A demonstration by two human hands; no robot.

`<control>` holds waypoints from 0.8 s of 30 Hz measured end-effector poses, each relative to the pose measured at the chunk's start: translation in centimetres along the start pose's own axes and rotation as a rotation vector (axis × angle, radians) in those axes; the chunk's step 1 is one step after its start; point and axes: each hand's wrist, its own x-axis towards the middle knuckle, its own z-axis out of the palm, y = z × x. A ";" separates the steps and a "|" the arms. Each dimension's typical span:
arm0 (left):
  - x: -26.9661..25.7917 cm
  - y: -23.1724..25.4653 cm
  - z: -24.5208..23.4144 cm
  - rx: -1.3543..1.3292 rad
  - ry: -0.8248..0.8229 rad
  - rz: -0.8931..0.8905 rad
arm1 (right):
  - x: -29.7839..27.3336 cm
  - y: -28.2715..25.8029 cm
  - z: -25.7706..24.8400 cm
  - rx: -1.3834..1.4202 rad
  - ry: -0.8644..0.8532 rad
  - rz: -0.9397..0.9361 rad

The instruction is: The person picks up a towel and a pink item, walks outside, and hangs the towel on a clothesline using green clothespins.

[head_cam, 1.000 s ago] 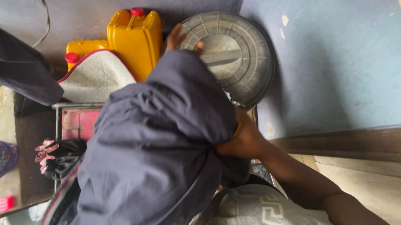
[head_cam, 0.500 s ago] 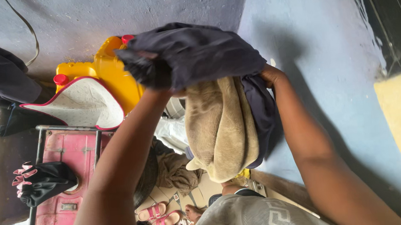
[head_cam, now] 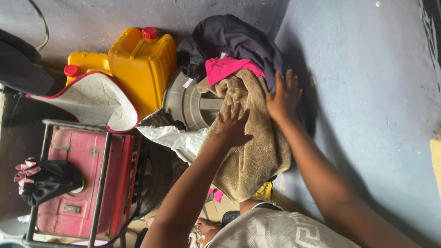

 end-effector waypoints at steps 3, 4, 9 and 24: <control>-3.9 -0.4 -0.7 -0.027 0.181 -0.074 | -3.3 -7.2 -2.9 0.115 -0.042 -0.177; -5.2 -0.6 -1.1 -0.043 0.246 -0.091 | -4.0 -9.3 -3.6 0.181 -0.059 -0.245; -14.1 -1.0 -1.9 -0.174 0.488 -0.289 | -8.6 -17.7 -6.3 0.324 -0.215 -0.536; -41.1 -1.8 5.6 -0.549 0.825 -0.986 | -26.9 -38.7 -9.4 0.495 -0.728 -1.256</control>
